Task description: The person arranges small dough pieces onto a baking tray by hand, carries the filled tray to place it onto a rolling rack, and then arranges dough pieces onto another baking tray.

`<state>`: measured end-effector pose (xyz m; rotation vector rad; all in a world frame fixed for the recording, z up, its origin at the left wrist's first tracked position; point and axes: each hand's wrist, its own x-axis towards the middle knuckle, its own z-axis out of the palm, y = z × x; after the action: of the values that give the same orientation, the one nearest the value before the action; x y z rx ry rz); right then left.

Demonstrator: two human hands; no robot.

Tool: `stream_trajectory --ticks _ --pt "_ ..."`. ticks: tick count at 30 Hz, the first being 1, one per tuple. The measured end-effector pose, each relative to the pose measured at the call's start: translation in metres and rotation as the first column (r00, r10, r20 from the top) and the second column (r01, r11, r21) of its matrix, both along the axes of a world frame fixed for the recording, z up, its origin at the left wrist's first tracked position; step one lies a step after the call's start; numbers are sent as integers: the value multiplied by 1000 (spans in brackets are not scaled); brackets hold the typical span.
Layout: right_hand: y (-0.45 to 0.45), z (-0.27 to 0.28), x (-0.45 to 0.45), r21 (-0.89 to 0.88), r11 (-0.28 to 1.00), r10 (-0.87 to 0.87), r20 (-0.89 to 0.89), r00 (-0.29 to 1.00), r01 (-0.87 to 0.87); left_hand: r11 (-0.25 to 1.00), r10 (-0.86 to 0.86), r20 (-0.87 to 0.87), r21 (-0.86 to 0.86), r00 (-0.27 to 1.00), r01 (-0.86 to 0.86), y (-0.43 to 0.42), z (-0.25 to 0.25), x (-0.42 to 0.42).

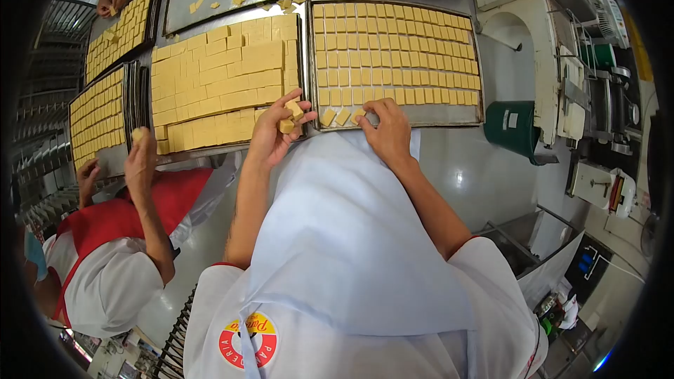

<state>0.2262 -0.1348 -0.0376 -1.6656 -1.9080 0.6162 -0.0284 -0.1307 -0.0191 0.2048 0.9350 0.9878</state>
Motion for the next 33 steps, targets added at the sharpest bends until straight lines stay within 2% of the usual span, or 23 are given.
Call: stream_trajectory --ticks 3,5,9,14,17,20,23,26,30,33 --pt "1 -3 3 22 996 82 -44 996 -81 998 -42 -133 44 990 49 0 -9 2" --pt "0 -5 4 21 988 152 -41 988 -151 995 -66 -118 64 991 74 -2 -15 1" --pt "-2 2 -2 -22 996 91 48 995 -90 996 -66 -28 66 997 68 0 -10 7" --pt "0 14 -6 -90 994 75 166 983 -60 982 -142 -183 99 973 162 4 10 21" --pt "6 16 -5 -130 990 39 -180 983 -63 962 -187 -263 146 946 231 5 11 25" --pt "13 30 -12 -346 928 -98 -578 810 -135 948 -197 -294 186 935 258 5 11 33" --pt "15 42 -19 -389 894 -133 -705 696 -223 926 -224 -344 215 912 309 6 18 41" --pt "15 46 -21 -396 872 -137 -761 634 -287 917 -202 -421 236 884 322 5 26 47" --pt "15 42 -18 -411 856 -158 -787 597 -314 895 -174 -454 297 874 332 3 35 52" --pt "14 41 -17 -412 857 -182 -804 565 -309 902 -200 -434 269 878 339 3 36 53"
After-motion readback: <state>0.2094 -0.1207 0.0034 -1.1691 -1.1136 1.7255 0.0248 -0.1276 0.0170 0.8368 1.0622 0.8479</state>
